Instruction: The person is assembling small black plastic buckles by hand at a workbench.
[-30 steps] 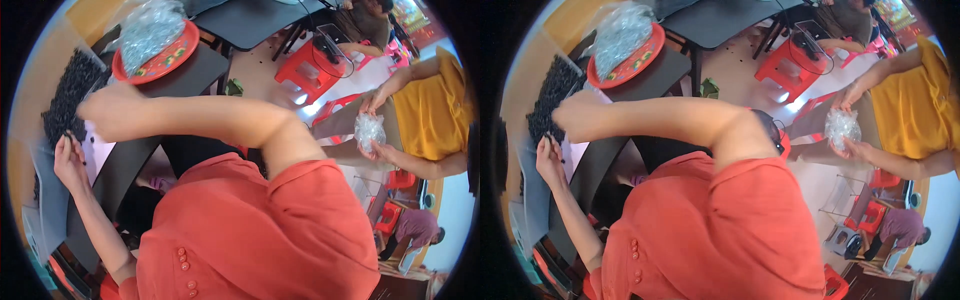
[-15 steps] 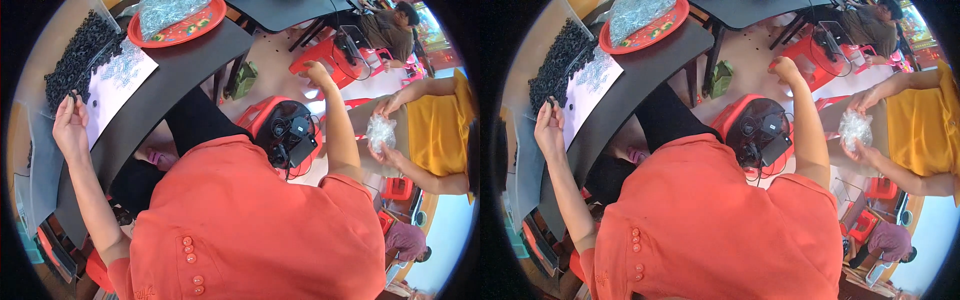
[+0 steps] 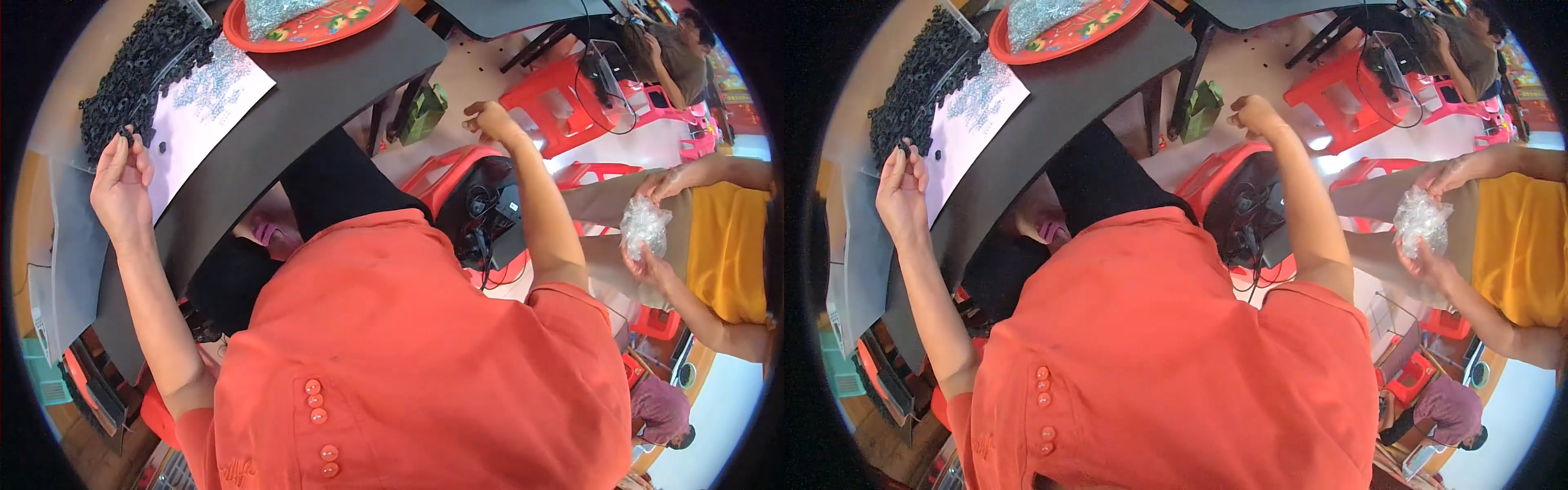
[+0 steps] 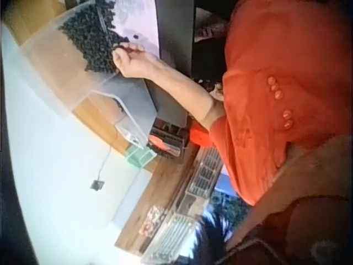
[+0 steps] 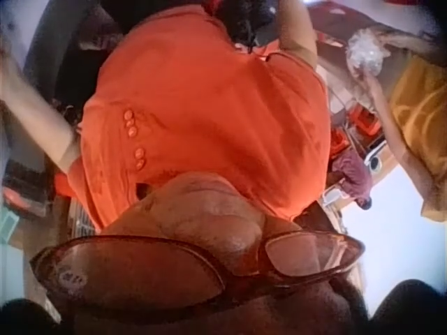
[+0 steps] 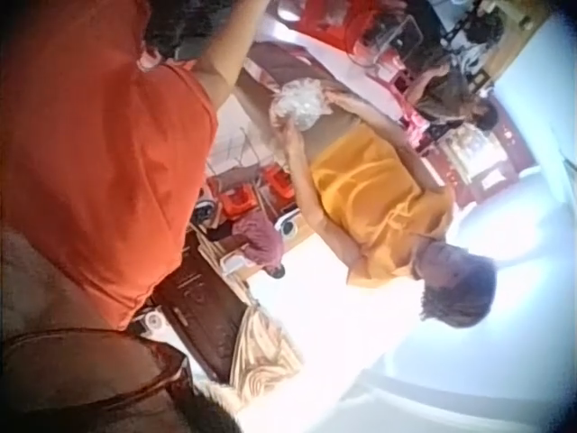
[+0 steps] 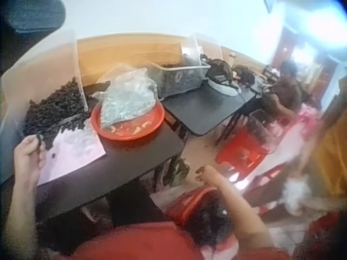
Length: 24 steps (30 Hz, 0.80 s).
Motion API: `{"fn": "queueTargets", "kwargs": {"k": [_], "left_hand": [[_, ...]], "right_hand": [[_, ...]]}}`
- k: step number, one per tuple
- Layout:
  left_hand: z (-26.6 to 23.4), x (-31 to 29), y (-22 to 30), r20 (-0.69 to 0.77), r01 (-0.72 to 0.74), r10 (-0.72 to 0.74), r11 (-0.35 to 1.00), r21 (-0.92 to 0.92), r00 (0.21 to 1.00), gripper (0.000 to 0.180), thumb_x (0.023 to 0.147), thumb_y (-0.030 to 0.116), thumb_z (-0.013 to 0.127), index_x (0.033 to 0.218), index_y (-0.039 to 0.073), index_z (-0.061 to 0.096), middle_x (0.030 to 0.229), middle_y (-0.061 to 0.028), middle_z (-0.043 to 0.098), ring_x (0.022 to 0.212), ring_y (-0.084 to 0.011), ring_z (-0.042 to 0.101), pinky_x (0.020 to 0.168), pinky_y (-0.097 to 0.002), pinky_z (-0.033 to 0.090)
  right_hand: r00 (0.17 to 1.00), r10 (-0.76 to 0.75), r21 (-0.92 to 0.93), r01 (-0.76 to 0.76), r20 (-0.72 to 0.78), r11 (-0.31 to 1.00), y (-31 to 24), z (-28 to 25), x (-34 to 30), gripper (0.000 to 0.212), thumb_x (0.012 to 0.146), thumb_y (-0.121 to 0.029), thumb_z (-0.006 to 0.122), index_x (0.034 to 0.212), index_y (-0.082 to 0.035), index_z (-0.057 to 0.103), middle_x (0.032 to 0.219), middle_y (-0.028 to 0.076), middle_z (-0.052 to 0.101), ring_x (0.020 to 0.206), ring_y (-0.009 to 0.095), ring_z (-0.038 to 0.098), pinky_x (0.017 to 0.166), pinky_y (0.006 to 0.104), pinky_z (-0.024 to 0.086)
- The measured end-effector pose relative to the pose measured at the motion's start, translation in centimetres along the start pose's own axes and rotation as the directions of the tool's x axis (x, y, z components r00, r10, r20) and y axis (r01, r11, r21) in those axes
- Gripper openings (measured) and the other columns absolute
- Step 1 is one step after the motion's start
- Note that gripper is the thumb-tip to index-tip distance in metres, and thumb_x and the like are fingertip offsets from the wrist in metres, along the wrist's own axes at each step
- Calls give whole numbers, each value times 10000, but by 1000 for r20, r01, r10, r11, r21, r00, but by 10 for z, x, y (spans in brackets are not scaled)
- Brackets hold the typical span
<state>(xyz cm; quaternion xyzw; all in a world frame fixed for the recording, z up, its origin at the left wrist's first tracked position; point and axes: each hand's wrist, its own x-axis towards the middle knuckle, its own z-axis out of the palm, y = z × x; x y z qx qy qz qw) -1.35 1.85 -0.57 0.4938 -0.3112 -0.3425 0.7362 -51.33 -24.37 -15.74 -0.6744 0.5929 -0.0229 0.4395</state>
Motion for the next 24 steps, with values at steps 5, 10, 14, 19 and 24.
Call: {"fn": "queueTargets", "kwargs": {"k": [5,10,14,19,24], "left_hand": [[3,-2,1,-1,-10,10,1000,20,1000,202,942,69,524,1088,-64,565,892,-125,605,679,-136,528,507,-224,353],[1,-1,-1,-46,2,-1,1000,30,999,208,939,63,526,1100,-65,553,905,-131,606,676,-141,534,498,-227,357],[5,-4,2,-31,6,-5,1000,27,1000,207,935,75,541,1089,-62,563,884,-121,607,654,-135,527,497,-227,357],[14,-7,6,-9,-9,9,1000,6,1000,211,932,89,555,1077,-61,580,848,-108,604,639,-130,520,492,-225,353],[12,-12,10,-59,-13,12,1000,-16,998,212,928,90,561,1074,-62,585,840,-107,606,628,-131,516,490,-225,355]], "right_hand": [[998,50,30,-51,29,998,3,19,4,577,786,-107,689,1319,-22,486,764,99,630,444,188,542,394,321,431],[966,88,-46,-102,-242,994,-7,8,2,672,772,-151,707,1360,-8,416,1092,220,641,685,295,688,576,371,571],[991,43,-199,-67,-124,978,-16,2,-4,540,774,-200,704,1258,-16,549,1001,185,677,700,282,689,590,359,561],[954,-300,-491,265,9,830,-28,27,-12,413,745,-161,671,1145,-65,637,930,177,681,702,276,650,648,401,521],[960,-200,-256,246,194,935,-70,44,-38,510,737,-106,694,1236,-88,592,798,138,665,551,217,617,529,368,529]]}}
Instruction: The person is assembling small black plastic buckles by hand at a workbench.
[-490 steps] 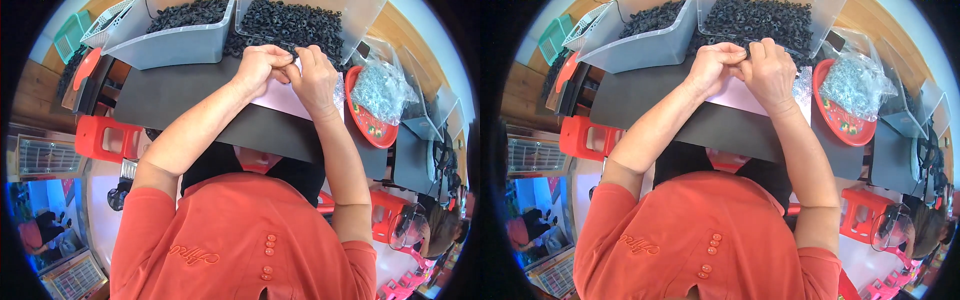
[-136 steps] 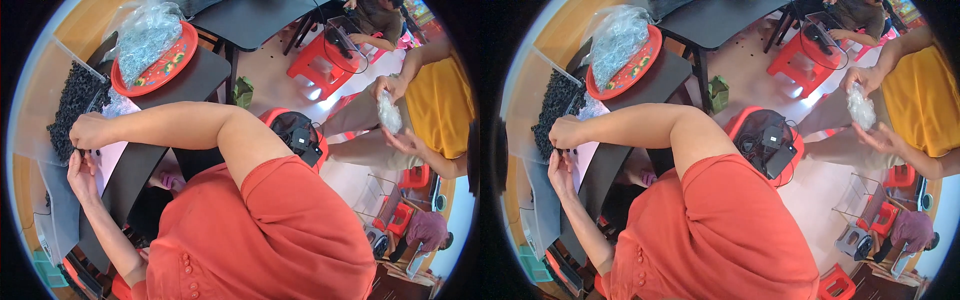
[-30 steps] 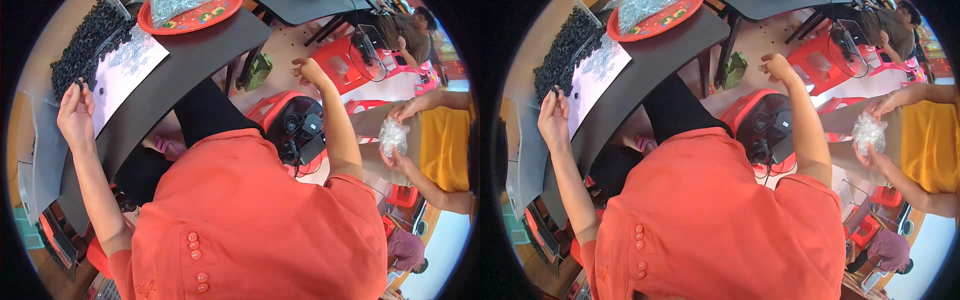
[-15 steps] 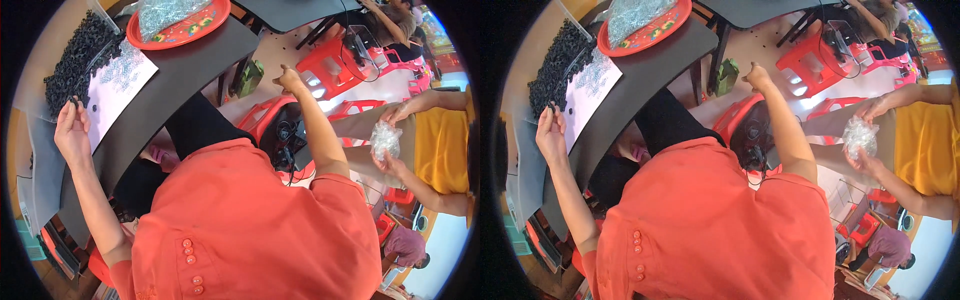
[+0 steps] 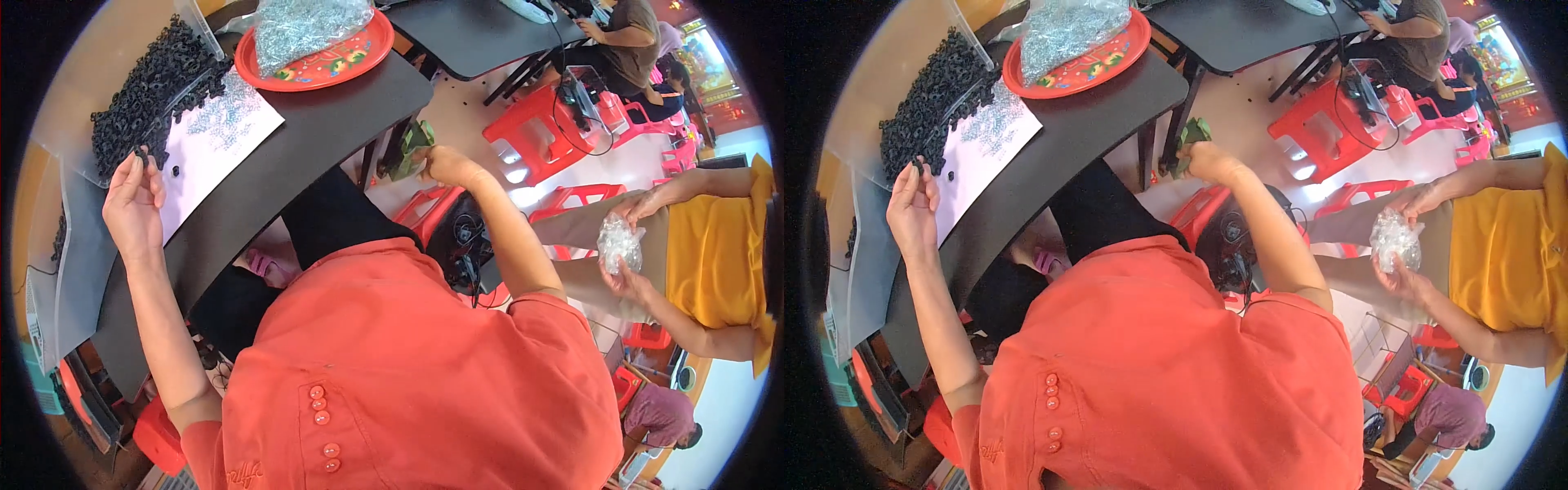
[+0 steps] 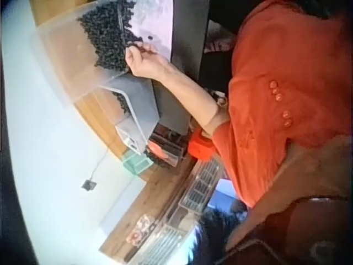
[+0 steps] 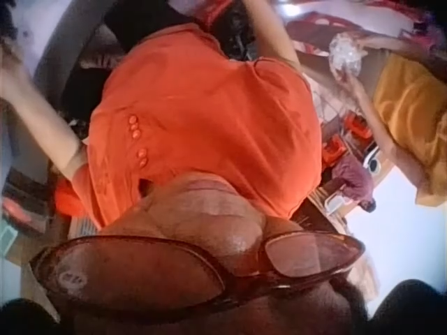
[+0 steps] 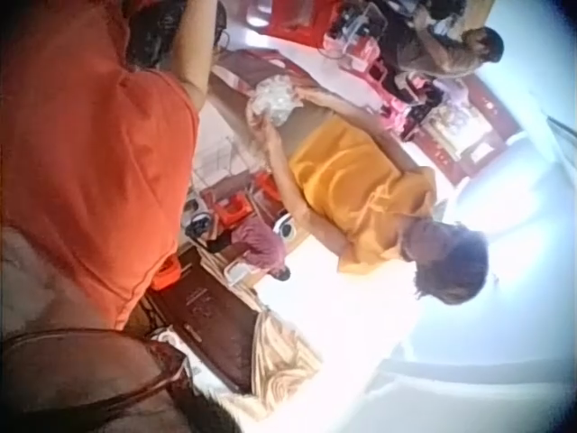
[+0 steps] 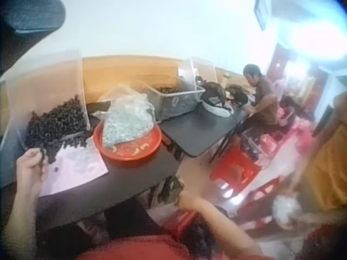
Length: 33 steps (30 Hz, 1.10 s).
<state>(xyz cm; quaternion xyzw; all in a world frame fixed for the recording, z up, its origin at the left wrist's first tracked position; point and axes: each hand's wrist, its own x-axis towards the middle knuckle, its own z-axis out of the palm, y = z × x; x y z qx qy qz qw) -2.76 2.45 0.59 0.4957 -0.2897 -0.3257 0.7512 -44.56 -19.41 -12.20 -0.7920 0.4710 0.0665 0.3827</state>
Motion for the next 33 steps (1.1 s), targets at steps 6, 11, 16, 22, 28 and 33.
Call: {"fn": "queueTargets", "kwargs": {"k": [6,11,16,22,28,33], "left_hand": [[2,9,-3,32,6,-4,999,-47,999,222,922,95,576,1080,-61,586,832,-90,604,617,-120,506,477,-218,349],[5,6,-9,-98,18,-6,993,114,995,207,892,115,633,1043,-25,619,775,-38,608,569,-70,522,482,-177,374],[17,7,-9,-101,37,-28,995,88,995,199,883,88,619,1043,-30,600,804,-75,637,609,-123,586,498,-223,423],[8,11,-13,-92,41,-44,999,-29,995,169,853,35,641,980,-72,614,784,-124,643,585,-137,587,452,-242,453],[6,11,-13,-104,62,-63,998,-10,993,143,875,45,615,980,-50,610,796,-118,651,609,-145,599,490,-250,458],[2,10,-12,-119,74,-74,997,-9,990,138,862,66,638,958,-33,625,777,-103,648,605,-143,601,503,-241,455]], "right_hand": [[914,173,-122,-232,-368,965,63,-30,2,529,732,-187,727,1219,-41,582,1097,223,638,1027,370,611,913,402,481],[949,-285,-97,299,134,949,-17,-46,-33,349,746,-158,707,1057,-3,665,881,129,704,757,202,653,715,333,528],[641,-735,343,654,222,674,-178,-58,-67,127,789,-78,666,876,15,672,756,35,653,682,106,604,609,239,468],[638,-760,194,766,-121,613,-299,-28,-6,168,819,-109,592,897,32,641,731,53,631,651,108,562,617,259,463],[468,-840,13,875,-275,484,-348,11,48,209,827,-117,574,976,0,661,866,185,677,836,310,669,738,378,509],[400,-866,-50,900,-300,433,-356,22,59,283,773,-196,650,991,-16,665,925,177,669,864,335,653,750,391,510]]}}
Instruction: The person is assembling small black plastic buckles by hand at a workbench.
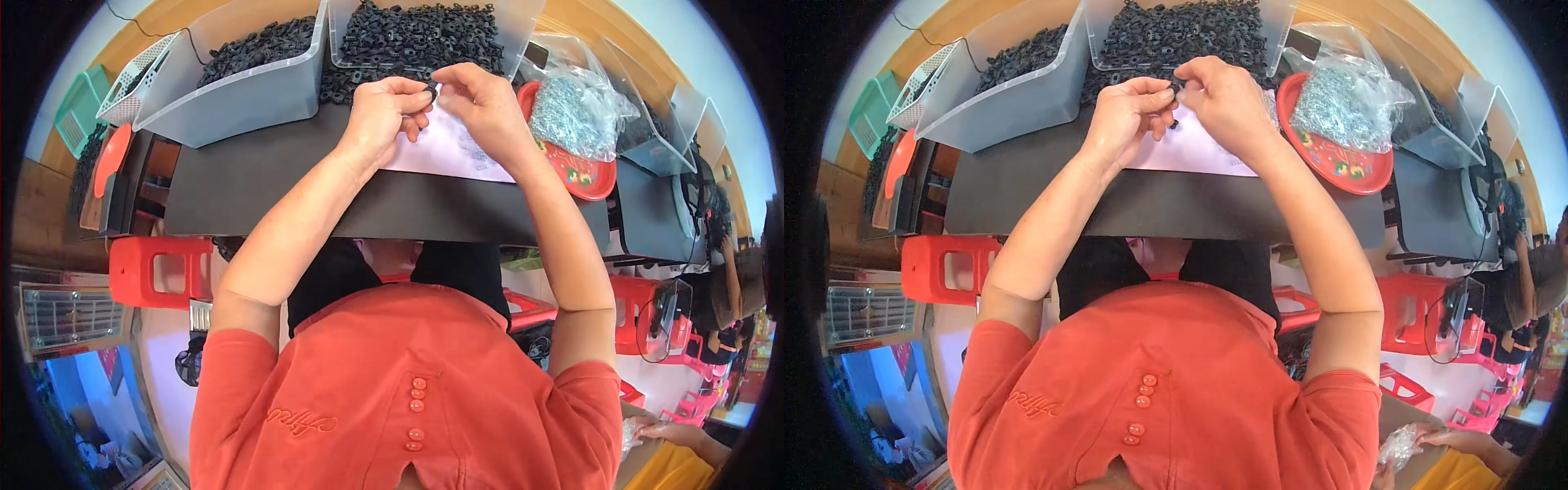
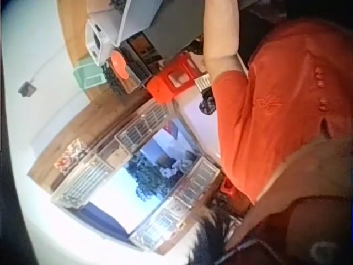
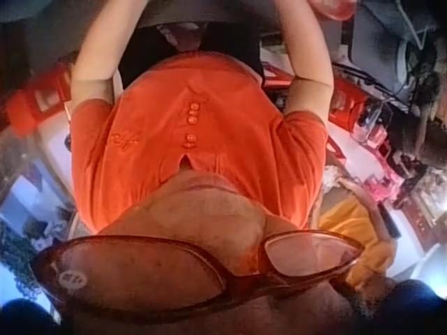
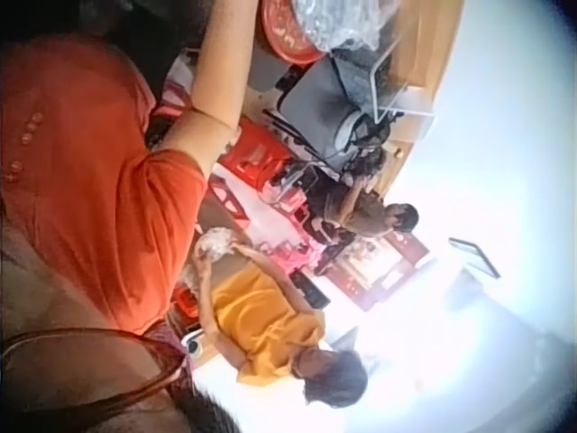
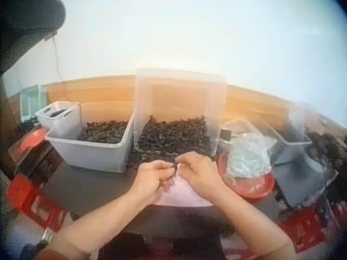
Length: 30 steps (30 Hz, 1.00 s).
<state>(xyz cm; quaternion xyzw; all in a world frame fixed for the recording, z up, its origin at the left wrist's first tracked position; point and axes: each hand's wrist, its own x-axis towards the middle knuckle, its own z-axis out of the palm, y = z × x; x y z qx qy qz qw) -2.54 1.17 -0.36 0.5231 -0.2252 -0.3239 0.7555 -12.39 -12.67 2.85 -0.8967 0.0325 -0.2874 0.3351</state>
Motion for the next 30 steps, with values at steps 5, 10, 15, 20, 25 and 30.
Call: {"fn": "queueTargets", "kwargs": {"k": [5,10,15,20,25,30], "left_hand": [[-4,6,-3,-78,-29,30,999,25,996,167,842,82,625,932,-58,632,755,-100,636,604,-158,598,509,-252,462],[-21,19,-7,-72,-8,16,994,108,997,206,888,95,614,1016,-66,624,865,-92,665,697,-144,629,579,-232,500],[-28,31,-14,80,12,-17,998,66,997,225,916,97,569,1067,-68,594,937,-89,649,793,-164,608,719,-285,464],[-36,27,-13,160,12,-29,994,107,987,163,913,95,562,997,-41,592,899,-68,637,745,-146,595,690,-270,456],[-41,26,-11,123,14,-35,985,171,992,126,899,54,532,981,-26,585,873,-61,632,697,-128,583,664,-245,447],[-51,36,-13,155,-41,17,988,152,988,129,904,68,545,983,-25,586,856,-49,629,690,-119,571,660,-246,443]], "right_hand": [[995,-65,-513,92,70,853,-8,12,5,422,710,-371,705,992,-65,638,1002,129,637,862,326,649,703,432,528],[941,-330,-565,313,76,764,1,18,5,350,681,-382,706,798,-54,674,830,157,653,774,321,677,595,439,536],[946,-312,-558,306,87,772,16,14,-1,391,657,-392,720,846,-50,692,864,148,659,762,326,669,621,424,529],[891,-451,-534,402,42,744,23,18,-5,393,644,-420,707,806,-63,684,814,114,661,727,317,664,576,407,521],[803,-593,-549,467,-66,693,24,30,-8,342,598,-414,706,713,-95,655,702,79,636,619,272,638,490,382,494],[745,-643,-567,456,-177,685,29,40,-4,310,574,-399,702,645,-111,611,657,63,606,581,251,613,469,369,476]]}}
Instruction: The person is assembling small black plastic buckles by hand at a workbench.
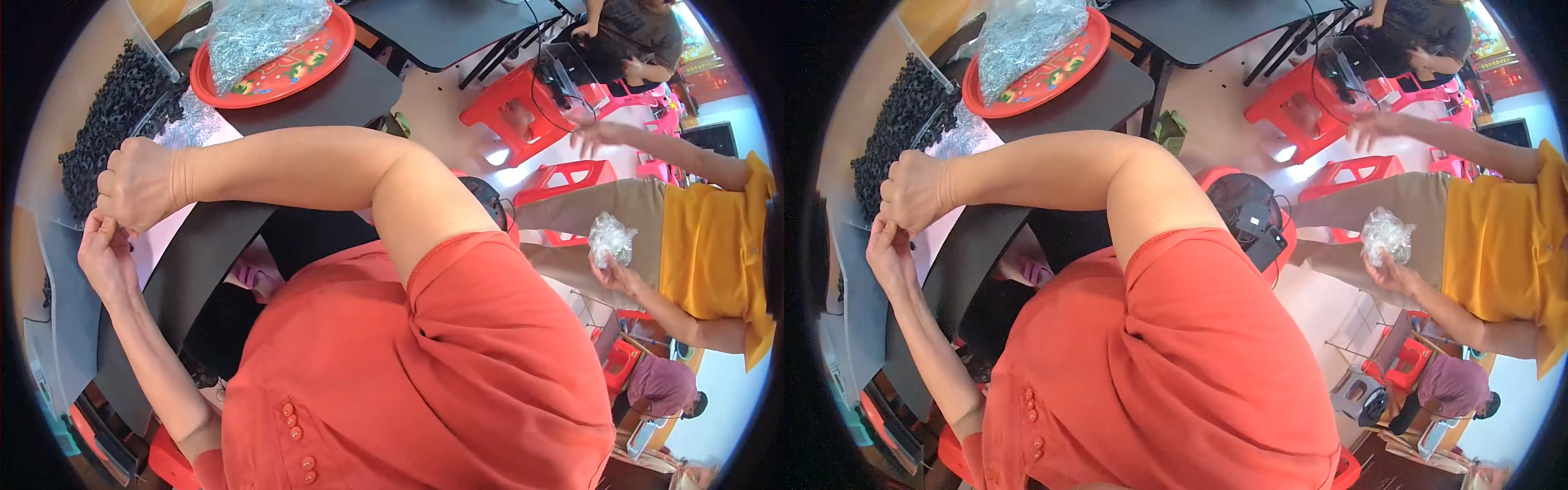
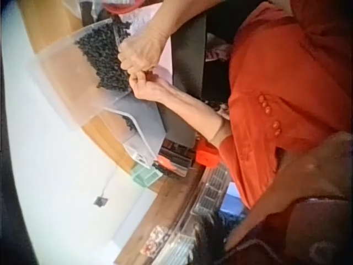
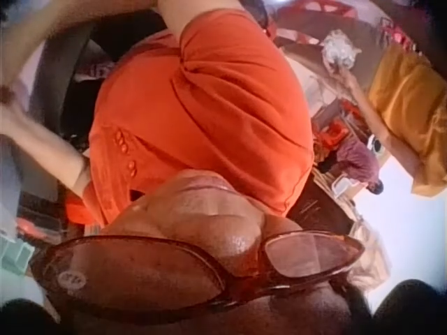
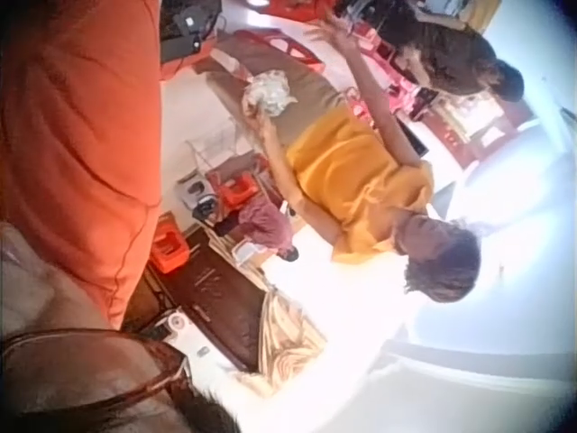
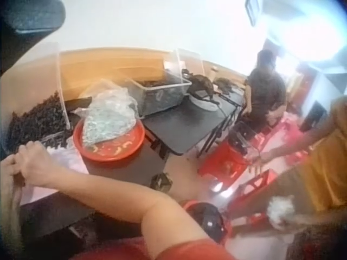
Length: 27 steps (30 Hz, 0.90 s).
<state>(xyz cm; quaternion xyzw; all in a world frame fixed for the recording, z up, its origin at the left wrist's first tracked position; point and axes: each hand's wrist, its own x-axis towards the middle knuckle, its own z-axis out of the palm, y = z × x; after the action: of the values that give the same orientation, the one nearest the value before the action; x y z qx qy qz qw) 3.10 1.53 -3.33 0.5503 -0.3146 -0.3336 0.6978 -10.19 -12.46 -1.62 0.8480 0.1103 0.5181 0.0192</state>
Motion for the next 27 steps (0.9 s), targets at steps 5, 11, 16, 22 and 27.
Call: {"fn": "queueTargets", "kwargs": {"k": [5,11,16,22,27], "left_hand": [[14,-3,4,-11,-45,45,999,1,999,146,902,79,576,992,-35,591,860,-47,636,707,-118,576,669,-244,447],[14,-2,5,-5,-113,113,993,24,994,158,913,90,594,1001,-41,607,876,-53,642,721,-114,583,668,-235,456],[30,-5,6,-51,-188,195,975,115,979,166,921,85,594,1007,-56,609,857,-53,629,697,-119,574,630,-234,464],[42,-10,24,-34,-196,205,965,172,978,164,925,89,590,991,-59,612,852,-61,627,692,-125,571,638,-244,467],[48,-14,40,-31,-159,172,955,250,985,175,925,107,590,984,-57,612,847,-68,628,685,-133,570,640,-253,470]], "right_hand": [[990,10,-58,-19,-143,998,4,7,-6,272,542,-356,684,592,-118,563,601,41,546,539,231,568,455,358,426],[979,15,-99,-36,-203,994,5,9,-3,281,553,-365,673,592,-115,551,601,33,522,520,221,541,453,348,400],[981,-15,-86,-1,-192,996,11,4,-6,301,549,-379,682,608,-115,550,607,30,524,543,216,545,468,347,396],[963,-29,-88,5,-268,996,10,-3,-4,282,582,-359,676,630,-107,559,629,35,530,567,221,541,495,345,399],[949,3,-91,-33,-314,995,11,-8,-2,274,608,-362,660,644,-106,568,640,40,539,579,226,548,506,354,407]]}}
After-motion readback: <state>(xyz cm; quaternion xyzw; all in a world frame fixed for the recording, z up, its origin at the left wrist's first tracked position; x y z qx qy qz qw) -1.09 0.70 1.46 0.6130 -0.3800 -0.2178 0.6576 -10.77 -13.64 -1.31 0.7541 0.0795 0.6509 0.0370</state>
